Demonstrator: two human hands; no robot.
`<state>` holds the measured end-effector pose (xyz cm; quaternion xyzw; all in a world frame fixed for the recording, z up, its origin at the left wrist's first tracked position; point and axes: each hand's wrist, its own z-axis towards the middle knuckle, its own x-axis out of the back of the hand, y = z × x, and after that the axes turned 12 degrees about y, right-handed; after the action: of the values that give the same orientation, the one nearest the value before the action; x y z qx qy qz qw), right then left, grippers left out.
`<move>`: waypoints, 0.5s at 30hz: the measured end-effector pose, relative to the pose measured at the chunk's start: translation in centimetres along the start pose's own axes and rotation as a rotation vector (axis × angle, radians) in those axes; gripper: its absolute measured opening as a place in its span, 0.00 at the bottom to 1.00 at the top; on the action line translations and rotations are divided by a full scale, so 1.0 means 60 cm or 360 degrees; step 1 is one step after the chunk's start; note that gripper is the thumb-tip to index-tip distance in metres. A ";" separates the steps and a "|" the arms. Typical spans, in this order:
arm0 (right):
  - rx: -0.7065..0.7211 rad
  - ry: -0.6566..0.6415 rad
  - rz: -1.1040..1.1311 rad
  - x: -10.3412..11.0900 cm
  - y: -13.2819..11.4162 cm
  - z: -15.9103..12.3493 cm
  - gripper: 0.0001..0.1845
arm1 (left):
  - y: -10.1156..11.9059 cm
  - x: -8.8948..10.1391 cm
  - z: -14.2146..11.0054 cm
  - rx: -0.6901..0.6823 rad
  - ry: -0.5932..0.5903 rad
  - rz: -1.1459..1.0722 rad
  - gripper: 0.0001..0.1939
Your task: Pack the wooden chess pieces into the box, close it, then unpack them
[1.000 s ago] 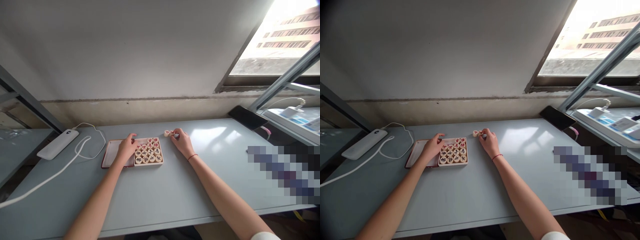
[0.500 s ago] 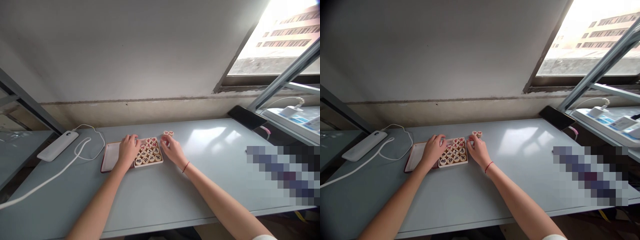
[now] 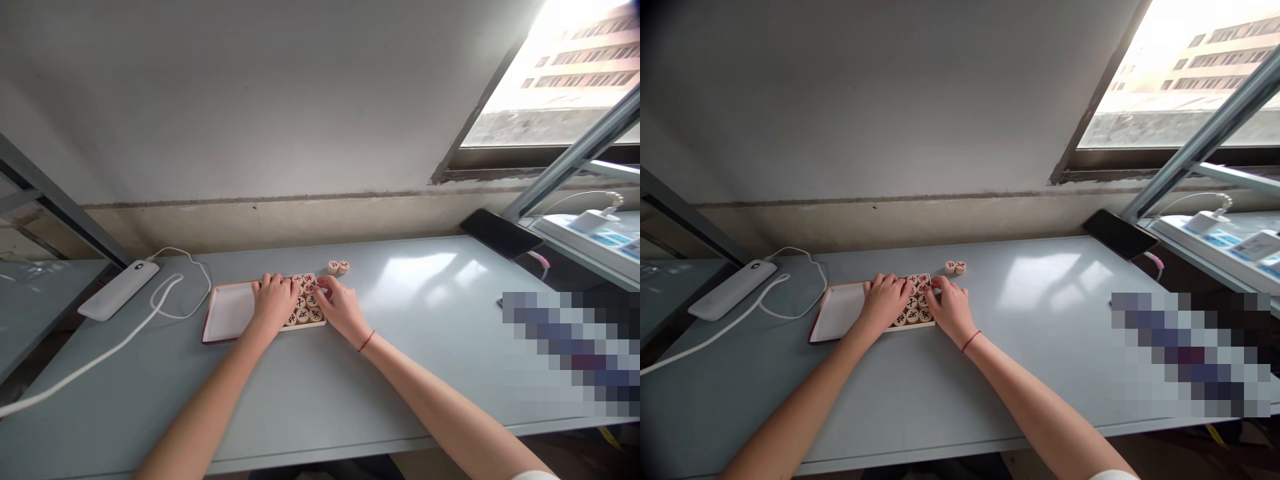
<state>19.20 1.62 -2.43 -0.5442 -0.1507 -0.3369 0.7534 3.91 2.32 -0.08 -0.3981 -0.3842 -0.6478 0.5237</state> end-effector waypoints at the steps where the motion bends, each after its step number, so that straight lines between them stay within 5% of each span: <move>1: 0.0001 -0.0004 -0.0001 0.000 0.000 0.000 0.10 | 0.001 -0.001 0.000 0.0009 -0.0014 -0.0021 0.21; 10: 0.0054 0.0018 -0.0044 -0.002 0.002 -0.003 0.11 | 0.002 -0.002 0.007 0.0092 -0.0004 -0.0276 0.14; 15: 0.0396 0.0225 -0.0134 0.001 0.006 -0.004 0.18 | 0.008 0.018 0.002 0.0176 0.0237 -0.0619 0.09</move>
<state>19.49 1.46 -2.73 -0.4146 -0.1606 -0.3845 0.8090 4.28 1.95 0.98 -0.2380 -0.4490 -0.7422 0.4369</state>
